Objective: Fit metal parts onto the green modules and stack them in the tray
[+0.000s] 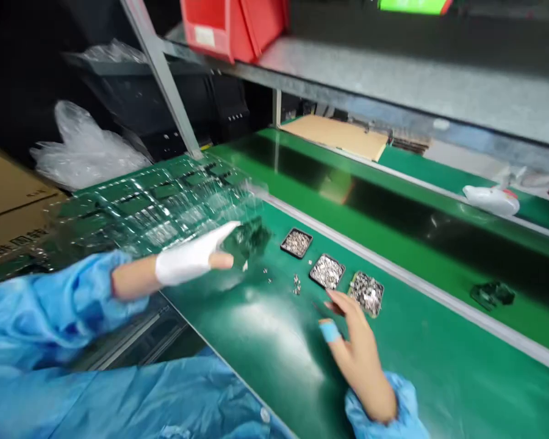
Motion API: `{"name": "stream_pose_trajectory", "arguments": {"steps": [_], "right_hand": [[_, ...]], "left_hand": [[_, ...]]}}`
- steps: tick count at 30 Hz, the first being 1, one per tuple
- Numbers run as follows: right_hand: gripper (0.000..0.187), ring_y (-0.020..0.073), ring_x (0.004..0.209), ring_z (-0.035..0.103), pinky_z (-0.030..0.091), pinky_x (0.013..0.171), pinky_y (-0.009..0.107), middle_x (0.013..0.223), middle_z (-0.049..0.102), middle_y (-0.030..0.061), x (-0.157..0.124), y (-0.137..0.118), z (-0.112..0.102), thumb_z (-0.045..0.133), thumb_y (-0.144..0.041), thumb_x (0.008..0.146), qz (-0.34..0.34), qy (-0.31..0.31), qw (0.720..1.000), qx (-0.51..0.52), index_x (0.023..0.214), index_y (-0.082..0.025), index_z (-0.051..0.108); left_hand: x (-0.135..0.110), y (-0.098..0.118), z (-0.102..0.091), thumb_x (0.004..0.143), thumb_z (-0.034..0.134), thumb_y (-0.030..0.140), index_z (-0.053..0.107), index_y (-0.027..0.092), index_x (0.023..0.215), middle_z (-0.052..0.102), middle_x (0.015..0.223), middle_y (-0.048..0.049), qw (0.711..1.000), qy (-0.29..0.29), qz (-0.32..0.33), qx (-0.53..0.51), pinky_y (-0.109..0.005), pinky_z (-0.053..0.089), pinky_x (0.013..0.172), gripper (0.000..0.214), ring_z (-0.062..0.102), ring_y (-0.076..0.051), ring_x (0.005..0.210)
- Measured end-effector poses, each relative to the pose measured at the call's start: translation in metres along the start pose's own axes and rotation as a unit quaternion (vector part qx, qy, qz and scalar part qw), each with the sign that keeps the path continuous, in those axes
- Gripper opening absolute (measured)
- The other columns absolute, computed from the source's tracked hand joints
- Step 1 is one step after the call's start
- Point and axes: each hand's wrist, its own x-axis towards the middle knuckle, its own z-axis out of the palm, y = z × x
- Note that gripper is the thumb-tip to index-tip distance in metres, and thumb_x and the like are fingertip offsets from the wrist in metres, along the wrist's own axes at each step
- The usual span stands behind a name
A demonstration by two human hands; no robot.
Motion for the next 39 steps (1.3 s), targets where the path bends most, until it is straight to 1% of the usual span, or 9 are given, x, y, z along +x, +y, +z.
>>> {"name": "stream_pose_trajectory", "arguments": {"steps": [3, 6, 9, 12, 20, 25, 30, 34, 39], "right_hand": [[0.072, 0.0297, 0.129, 0.045, 0.045, 0.104, 0.045, 0.147, 0.035, 0.0148, 0.000, -0.030, 0.031, 0.056, -0.048, 0.090, -0.047, -0.115, 0.986, 0.107, 0.148, -0.025, 0.020], [0.062, 0.0274, 0.131, 0.042, 0.045, 0.104, 0.044, 0.141, 0.040, 0.0135, -0.006, -0.039, 0.044, 0.052, -0.042, 0.093, -0.056, -0.152, 0.981, 0.108, 0.146, -0.027, 0.025], [0.051, 0.0286, 0.124, 0.048, 0.048, 0.099, 0.046, 0.132, 0.047, 0.0137, -0.011, -0.028, 0.044, 0.053, -0.038, 0.093, -0.052, -0.171, 0.983, 0.032, 0.141, -0.027, 0.036], [0.051, 0.0320, 0.124, 0.047, 0.046, 0.099, 0.052, 0.134, 0.047, 0.0157, -0.012, -0.015, 0.041, 0.053, -0.041, 0.093, -0.057, -0.198, 0.977, -0.044, 0.140, -0.025, 0.040], [0.055, 0.0289, 0.130, 0.043, 0.042, 0.105, 0.049, 0.141, 0.043, 0.0141, -0.005, -0.021, 0.023, 0.050, -0.044, 0.094, -0.032, -0.111, 0.993, 0.016, 0.144, -0.026, 0.033], [0.041, 0.0268, 0.119, 0.053, 0.046, 0.100, 0.048, 0.129, 0.054, 0.0129, -0.005, -0.026, 0.024, 0.053, -0.034, 0.094, -0.004, -0.074, 0.996, 0.048, 0.133, -0.025, 0.046], [0.020, 0.0184, 0.086, 0.065, 0.055, 0.081, 0.035, 0.097, 0.067, 0.0051, -0.007, -0.048, 0.045, 0.055, -0.035, 0.093, 0.118, -0.032, 0.960, 0.253, 0.109, -0.024, 0.058], [0.025, 0.0146, 0.070, 0.061, 0.053, 0.065, 0.027, 0.079, 0.063, 0.0011, -0.009, -0.064, 0.052, 0.064, -0.046, 0.086, 0.186, -0.037, 0.910, 0.369, 0.087, -0.022, 0.058], [0.023, 0.0135, 0.067, 0.058, 0.049, 0.062, 0.026, 0.076, 0.060, 0.0011, -0.019, -0.063, 0.037, 0.061, -0.041, 0.089, 0.148, -0.107, 0.907, 0.380, 0.080, -0.020, 0.057]], "left_hand": [[-0.062, -0.017, 0.073, 0.069, 0.073, 0.053, 0.041, 0.018, 0.130, 0.058, 0.120, -0.0131, 0.989, -0.102, -0.073, -0.073, -0.044, 0.047, 0.094, 0.077, 0.055, -0.030, 0.114], [-0.087, -0.034, 0.111, 0.070, 0.073, 0.047, 0.033, 0.016, 0.135, 0.055, 0.125, -0.0144, 0.985, -0.134, -0.092, -0.058, -0.044, 0.046, 0.095, 0.082, 0.055, -0.028, 0.113], [-0.076, -0.045, 0.105, 0.075, 0.066, 0.035, 0.042, 0.016, 0.130, 0.064, 0.103, -0.0074, 0.981, -0.153, -0.114, 0.038, -0.033, 0.052, 0.076, 0.062, 0.063, -0.019, 0.083], [-0.047, -0.049, 0.081, 0.088, 0.048, 0.028, 0.062, 0.017, 0.097, 0.066, 0.087, -0.0040, 0.958, -0.070, -0.082, 0.266, -0.030, 0.050, 0.076, 0.020, 0.062, -0.017, 0.080], [0.003, -0.064, 0.078, 0.089, 0.043, 0.018, 0.066, 0.016, 0.091, 0.065, 0.090, -0.0103, 0.830, -0.107, -0.056, 0.545, -0.032, 0.047, 0.075, 0.023, 0.062, -0.022, 0.085], [-0.007, -0.047, 0.080, 0.090, 0.043, 0.020, 0.063, 0.017, 0.084, 0.064, 0.086, -0.0064, 0.861, -0.062, -0.034, 0.504, -0.030, 0.047, 0.074, 0.021, 0.061, -0.019, 0.079], [-0.043, -0.011, 0.109, 0.093, 0.043, 0.028, 0.062, 0.019, 0.079, 0.064, 0.079, -0.0026, 0.931, 0.070, 0.124, 0.337, -0.026, 0.049, 0.071, 0.025, 0.060, -0.015, 0.074], [-0.063, 0.001, 0.134, 0.096, 0.038, 0.030, 0.061, 0.020, 0.072, 0.063, 0.071, -0.0024, 0.934, 0.052, 0.181, 0.304, -0.025, 0.047, 0.064, 0.036, 0.059, -0.014, 0.068], [-0.071, -0.011, 0.136, 0.098, 0.034, 0.035, 0.060, 0.020, 0.073, 0.063, 0.068, -0.0021, 0.945, -0.033, 0.231, 0.229, -0.026, 0.049, 0.065, 0.039, 0.060, -0.014, 0.065]]}}
